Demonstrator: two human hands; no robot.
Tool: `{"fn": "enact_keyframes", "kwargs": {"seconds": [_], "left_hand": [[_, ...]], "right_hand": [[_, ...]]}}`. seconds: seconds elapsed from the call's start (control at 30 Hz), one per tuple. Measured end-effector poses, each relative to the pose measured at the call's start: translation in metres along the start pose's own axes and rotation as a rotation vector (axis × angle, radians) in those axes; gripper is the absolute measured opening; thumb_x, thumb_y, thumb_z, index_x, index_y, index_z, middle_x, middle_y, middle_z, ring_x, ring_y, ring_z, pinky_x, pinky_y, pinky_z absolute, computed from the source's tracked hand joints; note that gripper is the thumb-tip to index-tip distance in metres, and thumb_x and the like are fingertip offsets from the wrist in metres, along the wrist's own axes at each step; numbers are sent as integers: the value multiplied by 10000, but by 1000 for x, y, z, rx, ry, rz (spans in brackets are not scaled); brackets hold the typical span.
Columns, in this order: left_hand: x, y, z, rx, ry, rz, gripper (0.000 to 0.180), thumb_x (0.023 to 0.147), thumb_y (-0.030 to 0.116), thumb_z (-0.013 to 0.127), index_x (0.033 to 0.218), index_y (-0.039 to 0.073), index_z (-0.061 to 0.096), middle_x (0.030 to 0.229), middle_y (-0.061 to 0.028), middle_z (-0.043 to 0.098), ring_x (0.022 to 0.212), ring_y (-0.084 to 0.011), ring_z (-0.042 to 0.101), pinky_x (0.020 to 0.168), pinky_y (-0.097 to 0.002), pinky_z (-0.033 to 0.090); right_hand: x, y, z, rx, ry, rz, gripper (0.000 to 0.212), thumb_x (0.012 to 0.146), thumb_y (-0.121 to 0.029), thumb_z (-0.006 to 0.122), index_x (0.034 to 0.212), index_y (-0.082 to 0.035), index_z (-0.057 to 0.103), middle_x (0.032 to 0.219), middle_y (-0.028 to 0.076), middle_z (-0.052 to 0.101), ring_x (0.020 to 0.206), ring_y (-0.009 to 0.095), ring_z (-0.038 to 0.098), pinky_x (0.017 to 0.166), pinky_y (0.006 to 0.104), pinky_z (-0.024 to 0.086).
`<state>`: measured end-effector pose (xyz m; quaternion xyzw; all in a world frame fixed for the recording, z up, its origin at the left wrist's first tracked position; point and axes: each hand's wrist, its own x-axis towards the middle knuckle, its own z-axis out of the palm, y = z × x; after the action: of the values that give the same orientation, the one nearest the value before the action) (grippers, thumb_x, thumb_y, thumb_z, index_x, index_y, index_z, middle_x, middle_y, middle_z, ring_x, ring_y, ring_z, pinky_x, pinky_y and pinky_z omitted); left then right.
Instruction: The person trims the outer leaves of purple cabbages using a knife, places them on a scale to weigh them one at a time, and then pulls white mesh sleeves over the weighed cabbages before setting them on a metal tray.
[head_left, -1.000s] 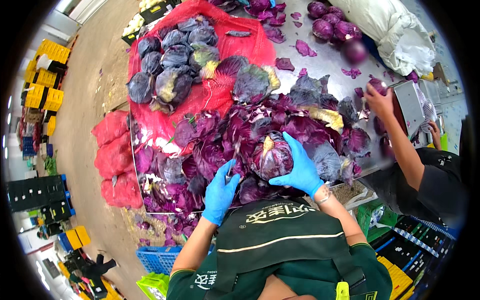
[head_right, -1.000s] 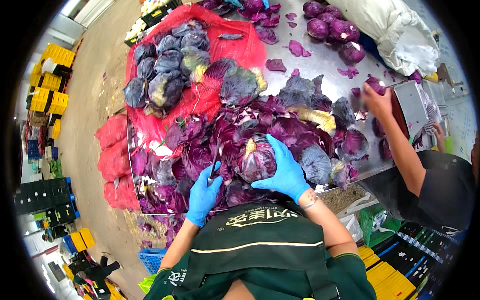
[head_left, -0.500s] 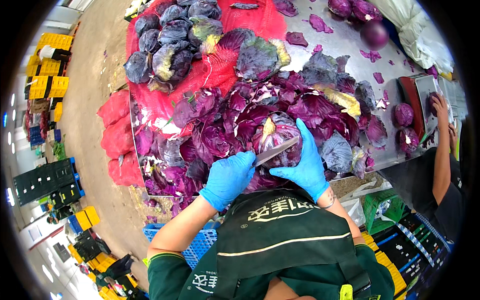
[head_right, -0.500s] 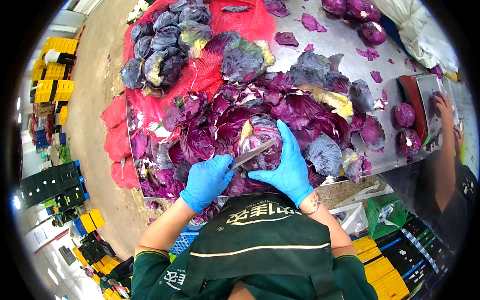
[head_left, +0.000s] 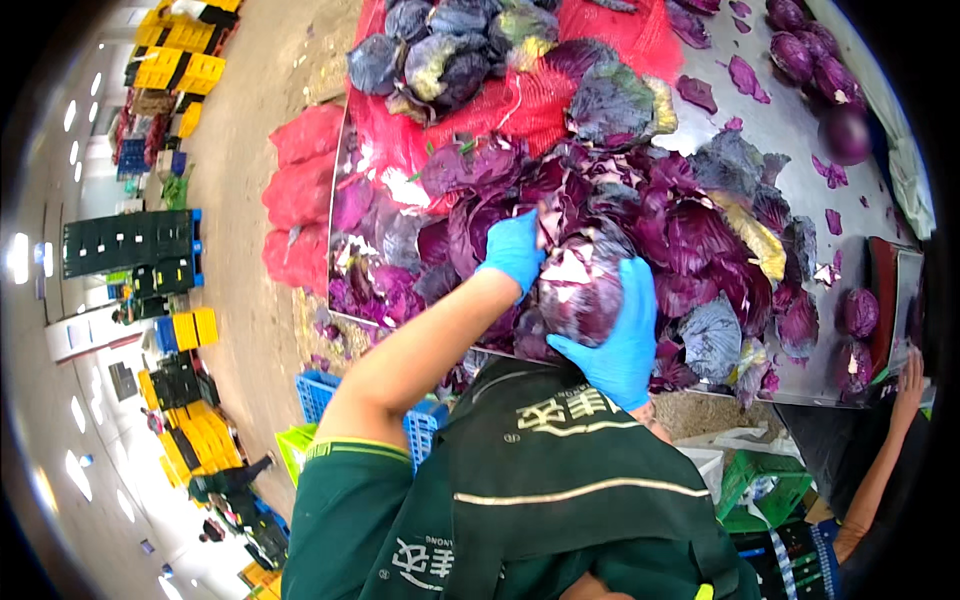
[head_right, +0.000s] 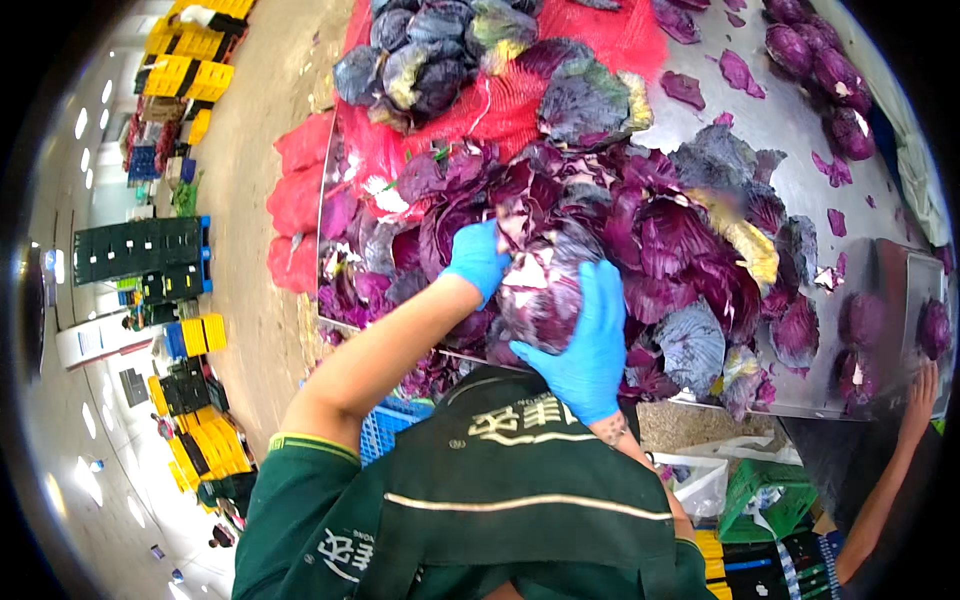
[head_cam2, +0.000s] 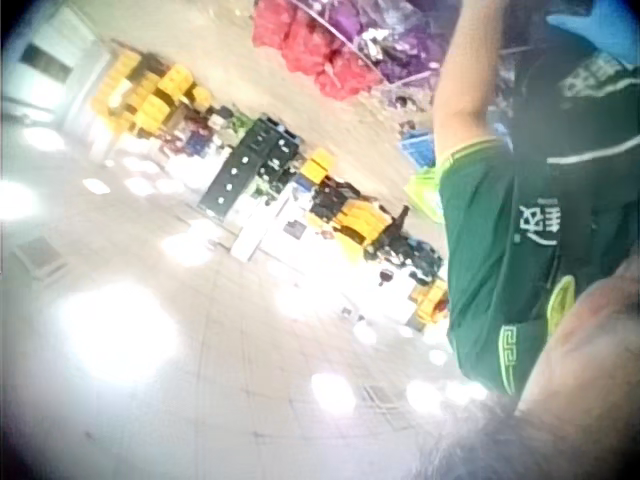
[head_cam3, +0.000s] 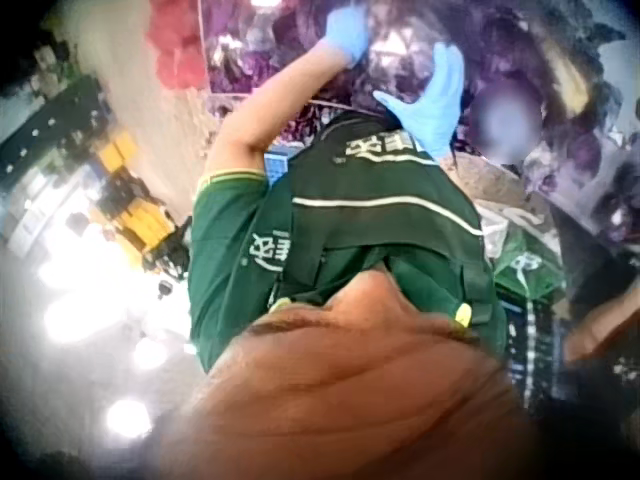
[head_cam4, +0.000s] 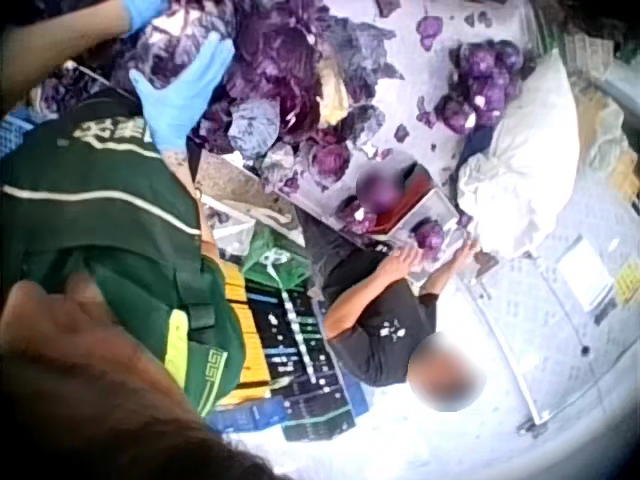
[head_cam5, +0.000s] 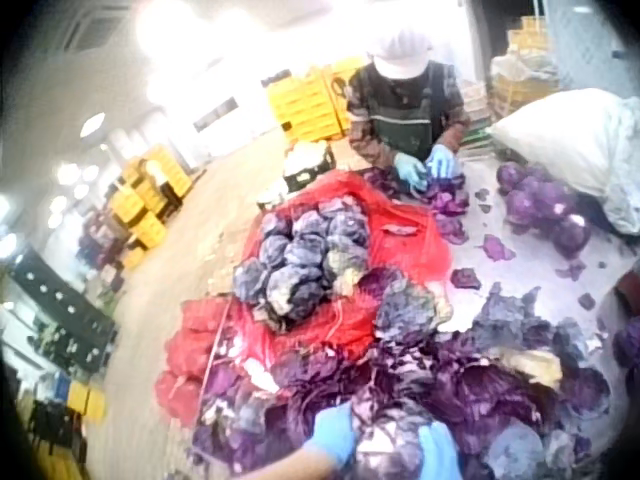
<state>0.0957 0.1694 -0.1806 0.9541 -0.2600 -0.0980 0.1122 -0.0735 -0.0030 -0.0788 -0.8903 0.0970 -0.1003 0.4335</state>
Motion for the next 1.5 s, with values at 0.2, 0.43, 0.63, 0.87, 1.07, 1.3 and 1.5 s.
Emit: {"fn": "enact_keyframes", "kwargs": {"seconds": [0.2,0.43,0.63,0.87,1.07,1.3,1.5], "left_hand": [[-4,24,-132,-101,-656,27,311,859,280,513,807,46,710,692,-168,667,620,-323,665,618,-439,524],[-40,81,-123,-1125,-421,-485,418,931,487,644,978,75,694,573,48,458,405,-60,385,395,-242,312],[-48,114,-88,-1085,-234,-415,429,934,431,671,1134,53,634,688,25,507,474,-69,453,416,-250,374],[-65,104,-53,-1198,-12,-512,382,996,377,581,1125,18,605,726,-107,581,563,-164,545,532,-344,461],[-92,100,-70,-730,171,-309,471,988,291,573,1381,41,506,989,-165,607,814,-353,645,688,-432,521],[-57,98,-38,-598,298,-484,313,998,324,550,1103,34,600,886,-240,653,815,-451,643,669,-512,510],[-20,50,-43,-834,-27,-738,448,954,425,551,1048,-5,637,1008,-268,672,918,-470,649,800,-528,509]], "right_hand": [[1,50,-44,301,-118,102,1316,519,-388,973,1543,-20,233,1557,172,328,1379,304,417,1152,413,352],[-43,38,-58,245,-35,278,1111,724,-299,877,1561,-31,198,1539,228,347,1393,345,407,1146,417,348],[-18,1,-73,886,-24,451,1050,853,-264,801,1566,6,79,1519,179,351,1351,252,429,1108,373,401],[29,20,-26,293,86,396,1068,721,-360,878,1523,-16,263,1455,240,391,1340,336,428,1116,428,365],[33,31,-15,169,-8,258,1122,678,-392,900,1527,-24,264,1426,272,433,1311,373,464,1095,430,391],[35,34,-10,214,63,242,1086,704,-341,891,1527,-14,262,1406,259,460,1274,354,495,1086,427,391],[53,37,-26,541,-106,312,1042,735,-319,876,1522,-5,268,1452,234,442,1330,302,462,1121,391,366]]}}
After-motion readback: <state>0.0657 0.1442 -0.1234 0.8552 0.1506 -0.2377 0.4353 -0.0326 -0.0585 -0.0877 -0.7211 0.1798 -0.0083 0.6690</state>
